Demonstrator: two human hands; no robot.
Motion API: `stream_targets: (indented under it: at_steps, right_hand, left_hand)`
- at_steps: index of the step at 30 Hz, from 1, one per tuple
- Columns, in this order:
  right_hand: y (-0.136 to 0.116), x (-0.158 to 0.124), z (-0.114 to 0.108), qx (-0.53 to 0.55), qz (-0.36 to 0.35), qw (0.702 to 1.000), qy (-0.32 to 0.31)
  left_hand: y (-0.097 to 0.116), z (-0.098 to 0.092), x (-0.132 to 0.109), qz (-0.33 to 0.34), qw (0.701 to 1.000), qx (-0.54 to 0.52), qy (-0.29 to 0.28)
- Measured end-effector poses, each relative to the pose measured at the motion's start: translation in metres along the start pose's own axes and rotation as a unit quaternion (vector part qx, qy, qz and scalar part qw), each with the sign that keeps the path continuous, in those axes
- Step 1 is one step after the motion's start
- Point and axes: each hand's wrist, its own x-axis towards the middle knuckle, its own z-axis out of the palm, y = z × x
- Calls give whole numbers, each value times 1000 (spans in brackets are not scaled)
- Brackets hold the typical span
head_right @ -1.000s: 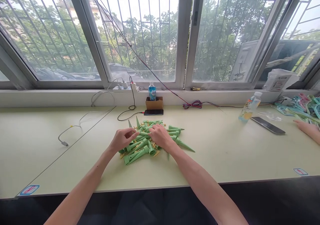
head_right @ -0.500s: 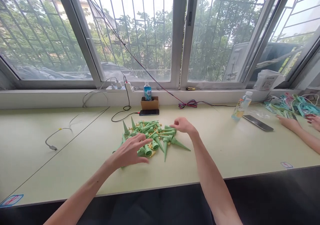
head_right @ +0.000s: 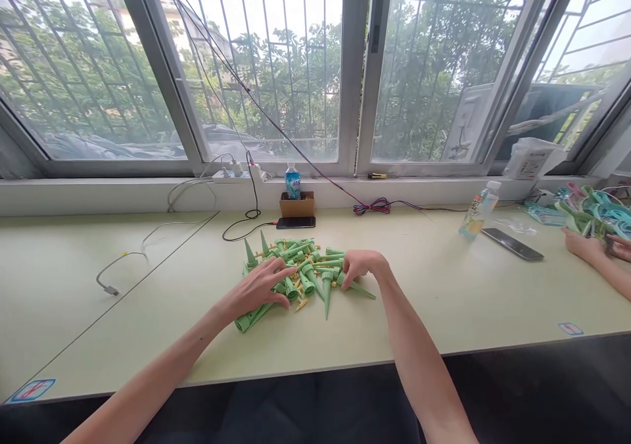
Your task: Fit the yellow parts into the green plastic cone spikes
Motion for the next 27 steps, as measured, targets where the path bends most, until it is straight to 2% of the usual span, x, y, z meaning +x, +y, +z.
stream_targets:
  at_steps: [5,8,10,12,13,15,18,23,27]
  right_hand:
    - [7,-18,-9,80,-21,997,2]
    - [7,-31,-15,142,-51,988,44]
    - [0,-33,-14,177,-101,976,83]
    - [-14,-28,-7,213,-148,954,151]
    - [-22,-23,-3,236,-165,936,205]
    - [-40,-11,8,273,-196,902,271]
    - [-60,10,22,305,-212,873,316]
    - [-72,33,44,359,-203,833,369]
    - [-76,38,63,322,-207,836,393]
  left_hand:
    - [1,-2,1,13,999,-29,39]
    - [5,-7,6,18,997,-42,59]
    - [10,-10,14,22,996,-47,68]
    - [15,-12,26,23,995,-45,80]
    - [17,-12,32,17,995,-42,89]
    - [20,-11,43,0,994,-38,102]
    - [20,-7,50,-1,996,-31,84]
    - [10,5,38,-40,993,-52,95]
    - [6,9,30,-61,988,-96,107]
